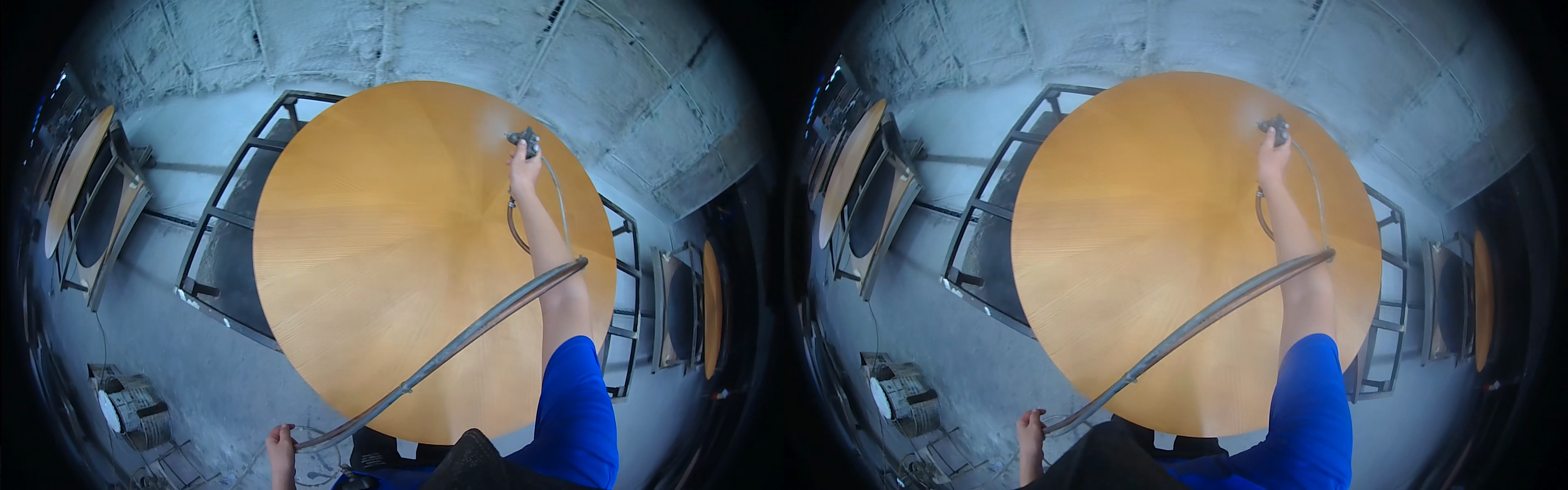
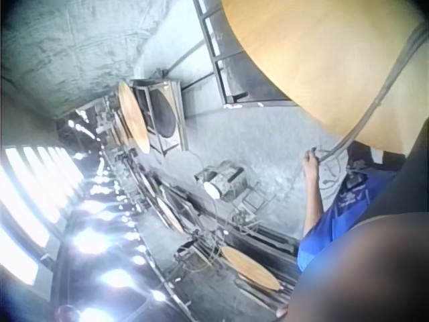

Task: The person uses a spray gun to apply a finish to large round wooden table tops in a workshop. The person moves between multiple tables, spraying each surface in a systematic pattern while walking around the fixtures.

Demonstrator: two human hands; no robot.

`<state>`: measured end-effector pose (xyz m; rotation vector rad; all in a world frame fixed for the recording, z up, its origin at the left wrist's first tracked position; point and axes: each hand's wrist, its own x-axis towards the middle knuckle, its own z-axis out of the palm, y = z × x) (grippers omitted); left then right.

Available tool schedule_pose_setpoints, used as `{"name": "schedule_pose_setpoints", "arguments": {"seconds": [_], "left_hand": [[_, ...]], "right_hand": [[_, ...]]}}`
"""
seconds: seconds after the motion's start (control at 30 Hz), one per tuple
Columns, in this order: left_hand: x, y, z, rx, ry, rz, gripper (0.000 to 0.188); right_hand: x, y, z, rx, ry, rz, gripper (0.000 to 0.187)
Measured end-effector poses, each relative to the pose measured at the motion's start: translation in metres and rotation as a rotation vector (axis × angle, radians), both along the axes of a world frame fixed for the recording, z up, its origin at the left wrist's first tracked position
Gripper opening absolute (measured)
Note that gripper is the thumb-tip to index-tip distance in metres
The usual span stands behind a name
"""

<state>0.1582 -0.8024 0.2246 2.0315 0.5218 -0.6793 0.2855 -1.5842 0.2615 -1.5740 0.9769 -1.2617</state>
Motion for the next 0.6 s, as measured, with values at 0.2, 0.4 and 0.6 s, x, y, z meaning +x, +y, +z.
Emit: {"name": "schedule_pose_setpoints", "arguments": {"seconds": [0.2, 0.4, 0.6], "left_hand": [[0.014, 0.066, -0.022, 0.051, -0.073, 0.127, 0.032], [0.007, 0.108, -0.052, 0.045, -0.082, 0.233, 0.031], [0.001, 0.133, -0.07, 0.022, -0.108, 0.227, 0.031]], "right_hand": [[0.144, 0.082, 0.001, -0.061, -0.013, 0.162, 0.029], [0.225, 0.164, 0.033, 0.036, 0.012, 0.289, 0.03], [0.243, 0.196, 0.048, 0.14, 0.005, 0.458, 0.028]]}}
